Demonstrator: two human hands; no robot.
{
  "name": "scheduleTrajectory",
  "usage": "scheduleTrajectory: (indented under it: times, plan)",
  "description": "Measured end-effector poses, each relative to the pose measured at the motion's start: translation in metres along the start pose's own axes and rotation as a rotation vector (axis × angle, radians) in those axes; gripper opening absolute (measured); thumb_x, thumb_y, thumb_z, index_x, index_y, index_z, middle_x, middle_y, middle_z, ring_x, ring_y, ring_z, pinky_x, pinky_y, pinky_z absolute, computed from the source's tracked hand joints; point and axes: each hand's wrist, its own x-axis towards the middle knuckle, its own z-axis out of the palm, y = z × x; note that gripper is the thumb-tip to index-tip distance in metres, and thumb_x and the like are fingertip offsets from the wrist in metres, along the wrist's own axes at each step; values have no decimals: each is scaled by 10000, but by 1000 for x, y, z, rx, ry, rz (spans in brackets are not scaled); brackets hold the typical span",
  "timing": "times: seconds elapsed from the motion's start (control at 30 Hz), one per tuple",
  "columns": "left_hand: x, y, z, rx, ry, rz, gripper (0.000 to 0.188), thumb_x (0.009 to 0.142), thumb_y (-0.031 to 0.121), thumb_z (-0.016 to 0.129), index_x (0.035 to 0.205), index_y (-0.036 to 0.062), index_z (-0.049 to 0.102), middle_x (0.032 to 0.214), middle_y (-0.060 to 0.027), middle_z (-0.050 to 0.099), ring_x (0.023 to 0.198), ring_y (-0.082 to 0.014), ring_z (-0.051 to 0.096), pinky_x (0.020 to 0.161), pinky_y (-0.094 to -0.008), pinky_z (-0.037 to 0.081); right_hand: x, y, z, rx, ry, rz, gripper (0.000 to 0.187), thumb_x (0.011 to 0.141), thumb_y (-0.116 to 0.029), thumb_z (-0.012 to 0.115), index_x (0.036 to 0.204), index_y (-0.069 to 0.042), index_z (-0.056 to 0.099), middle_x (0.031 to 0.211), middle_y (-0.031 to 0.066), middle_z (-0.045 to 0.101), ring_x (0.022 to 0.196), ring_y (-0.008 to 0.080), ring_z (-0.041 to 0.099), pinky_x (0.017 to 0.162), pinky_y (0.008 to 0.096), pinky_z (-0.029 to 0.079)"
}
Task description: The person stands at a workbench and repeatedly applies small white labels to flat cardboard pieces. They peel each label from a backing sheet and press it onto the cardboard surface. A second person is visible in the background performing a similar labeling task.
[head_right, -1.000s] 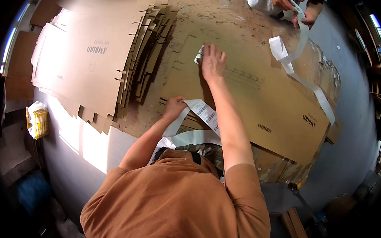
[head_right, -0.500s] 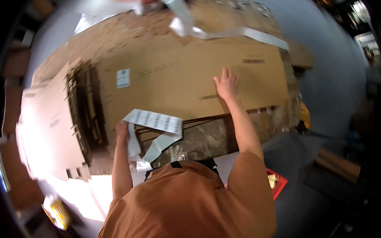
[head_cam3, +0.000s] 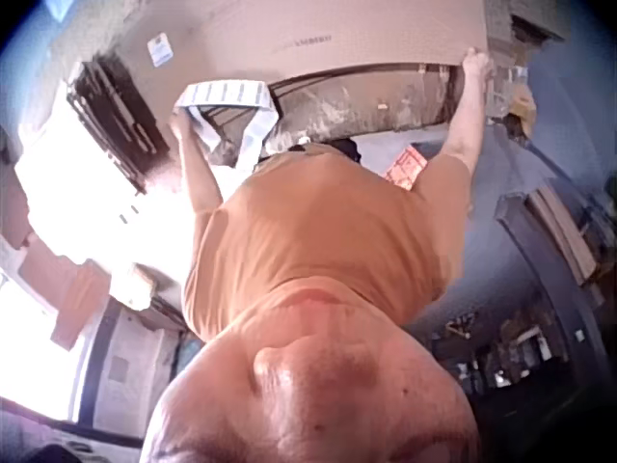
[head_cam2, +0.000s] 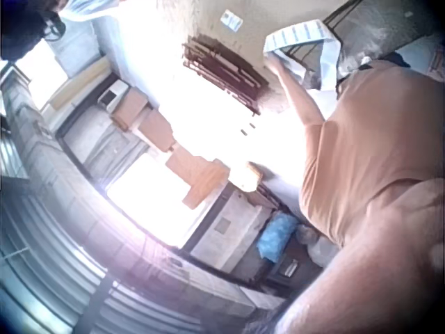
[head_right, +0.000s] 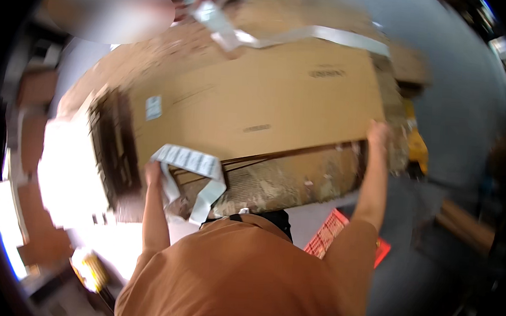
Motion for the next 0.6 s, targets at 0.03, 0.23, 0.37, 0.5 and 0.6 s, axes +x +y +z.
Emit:
scheduleTrajectory:
  times: [0.03,0.23,0.37,0.5,0.6]
  plan:
    - [4,-13,1,-33,43,15,462,791,273,542,1118,-50,589,1110,-266,613,1037,-378,585,864,-434,449,6,1,5,-9,-15,-35,469,896,-420,518,1022,18,628,1011,260,629,981,418,597,836,513,471]
    - [-18,11,17,-359,60,90,411,864,284,555,1125,-32,582,1035,-202,651,972,-328,619,820,-399,466,56,89,-8,173,248,-49,500,868,-387,618,1097,55,571,915,226,640,828,323,631,692,406,497]
    - [-48,-20,0,-796,-297,-256,435,937,377,501,1145,1,567,1009,-114,656,934,-224,631,768,-368,514,21,40,-88,1064,-261,73,299,938,-279,574,1071,-12,597,843,27,637,730,86,589,570,250,433]
    - [-103,9,14,-1074,-666,-146,402,1003,348,395,1210,26,518,1067,-82,638,920,-184,636,796,-355,541,-30,44,-174,1083,-321,-29,203,947,-259,563,874,-69,558,743,-13,567,657,84,537,548,244,393]
    - [-102,41,13,-1268,-511,-82,359,990,310,449,1129,-1,562,977,-93,651,845,-181,648,753,-333,547,-43,73,-189,1065,-478,-99,195,937,-247,567,815,-103,519,753,-16,546,678,92,535,565,244,389]
